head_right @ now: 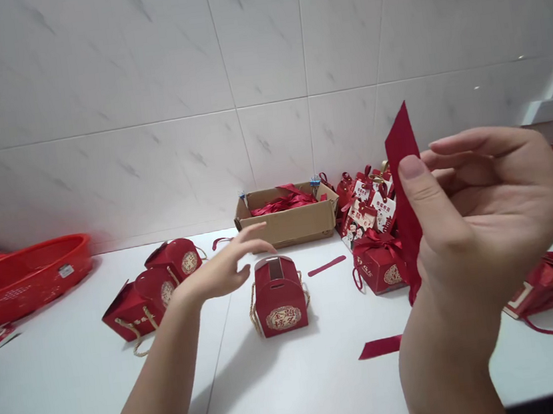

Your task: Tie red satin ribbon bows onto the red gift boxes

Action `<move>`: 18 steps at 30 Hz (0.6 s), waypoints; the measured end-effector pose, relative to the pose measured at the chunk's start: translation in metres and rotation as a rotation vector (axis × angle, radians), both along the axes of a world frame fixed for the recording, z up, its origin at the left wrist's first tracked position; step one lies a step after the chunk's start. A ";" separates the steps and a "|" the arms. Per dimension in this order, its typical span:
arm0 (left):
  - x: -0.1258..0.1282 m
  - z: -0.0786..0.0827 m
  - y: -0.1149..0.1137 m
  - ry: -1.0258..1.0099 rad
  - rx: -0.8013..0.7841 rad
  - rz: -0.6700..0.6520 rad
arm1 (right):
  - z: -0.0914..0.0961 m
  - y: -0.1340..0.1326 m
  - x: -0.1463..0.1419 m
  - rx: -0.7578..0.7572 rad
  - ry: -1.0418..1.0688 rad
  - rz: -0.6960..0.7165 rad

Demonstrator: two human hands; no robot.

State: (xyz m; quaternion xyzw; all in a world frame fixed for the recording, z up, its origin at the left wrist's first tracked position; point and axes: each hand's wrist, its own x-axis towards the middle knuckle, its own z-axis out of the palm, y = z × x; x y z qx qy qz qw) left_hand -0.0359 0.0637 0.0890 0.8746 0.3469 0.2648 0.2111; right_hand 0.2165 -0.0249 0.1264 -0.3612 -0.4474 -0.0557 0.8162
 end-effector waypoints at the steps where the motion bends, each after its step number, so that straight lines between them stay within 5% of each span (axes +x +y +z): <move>1: 0.004 -0.008 0.007 0.011 -0.028 -0.022 | 0.002 -0.002 -0.005 0.022 0.007 -0.060; 3: 0.009 -0.020 0.019 0.063 -0.076 -0.061 | 0.003 -0.005 -0.010 0.017 0.002 -0.129; 8: 0.013 -0.030 0.021 0.428 -0.177 -0.023 | 0.000 -0.004 -0.003 -0.212 -0.186 -0.034; 14: 0.013 -0.022 0.001 0.526 -0.161 0.296 | -0.002 0.027 0.005 -0.817 -0.714 0.359; 18: 0.011 -0.005 -0.017 0.653 -0.264 0.379 | -0.007 0.050 0.001 -1.033 -0.861 0.607</move>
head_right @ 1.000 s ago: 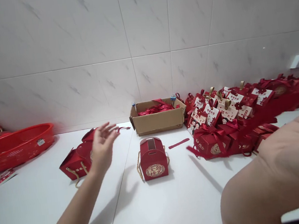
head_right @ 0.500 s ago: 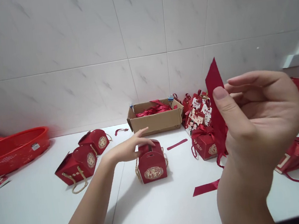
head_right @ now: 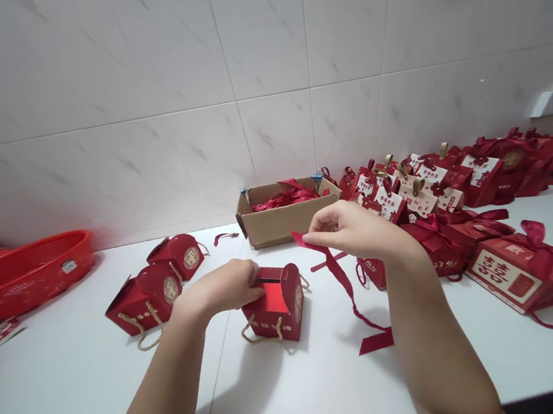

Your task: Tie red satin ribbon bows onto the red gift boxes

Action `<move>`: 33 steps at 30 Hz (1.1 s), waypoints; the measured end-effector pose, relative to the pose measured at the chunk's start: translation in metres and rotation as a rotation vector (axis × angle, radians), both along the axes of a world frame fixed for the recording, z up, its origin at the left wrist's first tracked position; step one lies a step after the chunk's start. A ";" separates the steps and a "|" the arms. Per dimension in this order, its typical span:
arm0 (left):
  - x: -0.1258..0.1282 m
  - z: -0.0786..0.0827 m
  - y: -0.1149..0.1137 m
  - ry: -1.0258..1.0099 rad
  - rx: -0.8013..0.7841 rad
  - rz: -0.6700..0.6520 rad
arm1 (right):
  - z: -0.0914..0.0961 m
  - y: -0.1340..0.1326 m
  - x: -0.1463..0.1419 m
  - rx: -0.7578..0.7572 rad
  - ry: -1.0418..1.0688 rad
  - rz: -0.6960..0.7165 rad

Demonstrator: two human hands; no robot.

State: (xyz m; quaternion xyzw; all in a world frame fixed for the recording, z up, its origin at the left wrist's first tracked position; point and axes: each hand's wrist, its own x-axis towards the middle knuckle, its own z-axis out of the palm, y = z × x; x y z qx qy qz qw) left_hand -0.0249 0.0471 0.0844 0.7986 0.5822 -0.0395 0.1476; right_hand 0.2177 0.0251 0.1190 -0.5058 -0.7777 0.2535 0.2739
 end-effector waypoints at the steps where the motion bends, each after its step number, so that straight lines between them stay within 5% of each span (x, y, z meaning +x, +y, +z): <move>1: -0.001 0.005 -0.004 0.012 -0.041 0.009 | -0.002 0.004 -0.001 -0.029 -0.022 0.022; 9: -0.010 0.018 -0.012 -0.150 0.203 -0.061 | -0.020 0.031 -0.010 -0.194 -0.267 0.227; 16: 0.001 0.012 -0.004 -0.083 0.014 -0.102 | -0.036 0.051 -0.020 -0.266 -0.336 0.275; 33: 0.008 -0.001 0.003 -0.034 -0.016 -0.192 | -0.041 0.055 -0.035 -0.312 -0.301 0.197</move>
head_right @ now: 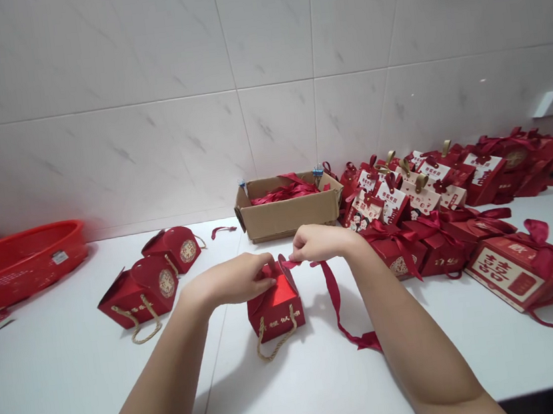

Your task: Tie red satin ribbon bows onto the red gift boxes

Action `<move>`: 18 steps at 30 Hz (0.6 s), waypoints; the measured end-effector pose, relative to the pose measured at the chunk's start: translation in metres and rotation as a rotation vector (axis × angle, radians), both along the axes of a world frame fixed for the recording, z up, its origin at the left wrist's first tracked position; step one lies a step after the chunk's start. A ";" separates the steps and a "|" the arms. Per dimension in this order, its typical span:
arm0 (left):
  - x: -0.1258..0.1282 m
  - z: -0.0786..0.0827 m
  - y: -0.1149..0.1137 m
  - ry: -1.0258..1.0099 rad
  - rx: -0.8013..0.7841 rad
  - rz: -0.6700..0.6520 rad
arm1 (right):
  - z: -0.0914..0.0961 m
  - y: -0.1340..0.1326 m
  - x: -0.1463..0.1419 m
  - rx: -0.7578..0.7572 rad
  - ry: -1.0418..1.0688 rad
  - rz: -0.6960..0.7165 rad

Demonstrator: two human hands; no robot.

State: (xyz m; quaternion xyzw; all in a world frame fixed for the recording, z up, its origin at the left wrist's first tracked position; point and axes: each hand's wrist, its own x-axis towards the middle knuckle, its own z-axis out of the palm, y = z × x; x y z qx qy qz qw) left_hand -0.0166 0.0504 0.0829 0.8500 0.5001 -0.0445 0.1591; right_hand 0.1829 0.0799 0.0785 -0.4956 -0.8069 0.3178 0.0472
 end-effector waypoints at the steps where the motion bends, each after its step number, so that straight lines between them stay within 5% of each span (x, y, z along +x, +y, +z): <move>1: 0.001 0.000 0.000 0.013 0.003 0.003 | -0.001 0.001 -0.001 0.004 0.016 -0.005; 14: 0.003 -0.001 0.004 -0.053 0.132 -0.050 | -0.006 0.003 -0.005 -0.008 0.093 0.089; 18: 0.001 0.005 0.002 -0.148 0.273 -0.034 | -0.006 0.004 -0.005 0.144 0.132 0.022</move>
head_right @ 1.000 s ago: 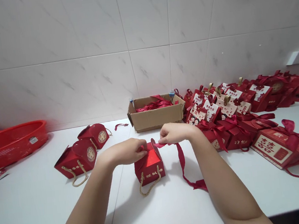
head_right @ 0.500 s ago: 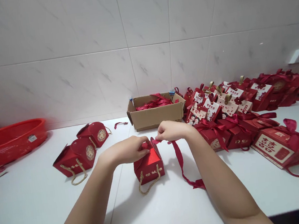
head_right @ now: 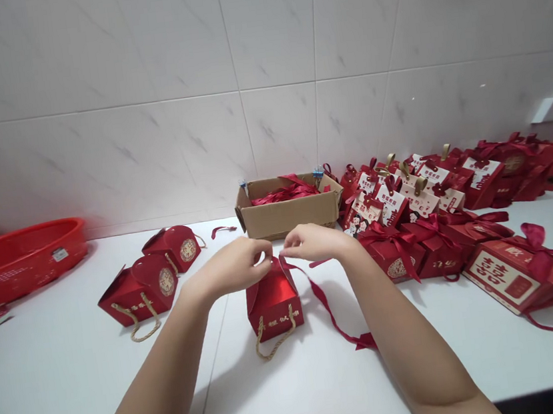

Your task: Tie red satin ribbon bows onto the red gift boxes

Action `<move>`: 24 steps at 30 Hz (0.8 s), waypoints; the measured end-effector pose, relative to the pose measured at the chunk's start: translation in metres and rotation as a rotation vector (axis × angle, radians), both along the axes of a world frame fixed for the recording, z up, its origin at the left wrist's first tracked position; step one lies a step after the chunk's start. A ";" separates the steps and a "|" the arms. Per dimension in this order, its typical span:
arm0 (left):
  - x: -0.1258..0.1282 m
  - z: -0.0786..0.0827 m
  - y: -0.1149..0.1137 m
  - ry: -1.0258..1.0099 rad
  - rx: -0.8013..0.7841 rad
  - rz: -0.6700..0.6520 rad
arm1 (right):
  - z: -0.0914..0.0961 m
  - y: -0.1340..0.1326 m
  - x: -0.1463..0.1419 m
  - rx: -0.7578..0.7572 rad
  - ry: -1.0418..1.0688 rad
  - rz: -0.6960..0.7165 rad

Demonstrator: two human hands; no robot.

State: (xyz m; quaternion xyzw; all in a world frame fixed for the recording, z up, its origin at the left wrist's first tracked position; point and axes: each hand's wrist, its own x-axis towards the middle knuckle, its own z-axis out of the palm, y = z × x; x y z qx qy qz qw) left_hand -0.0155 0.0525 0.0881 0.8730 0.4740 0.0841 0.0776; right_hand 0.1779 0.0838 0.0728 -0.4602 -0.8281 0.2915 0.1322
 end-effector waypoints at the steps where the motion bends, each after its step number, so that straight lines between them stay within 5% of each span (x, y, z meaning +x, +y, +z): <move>1: -0.001 0.002 -0.001 -0.038 0.047 0.012 | 0.000 0.001 -0.001 0.045 0.050 -0.029; 8: -0.009 0.019 -0.013 -0.281 0.223 0.018 | 0.001 -0.002 -0.016 -0.076 0.547 0.212; 12: -0.014 0.025 -0.023 -0.291 0.193 0.018 | 0.008 -0.012 -0.016 -0.091 0.700 0.209; 24: -0.022 0.009 -0.002 0.169 -0.339 0.156 | 0.034 -0.050 0.004 0.206 1.077 0.005</move>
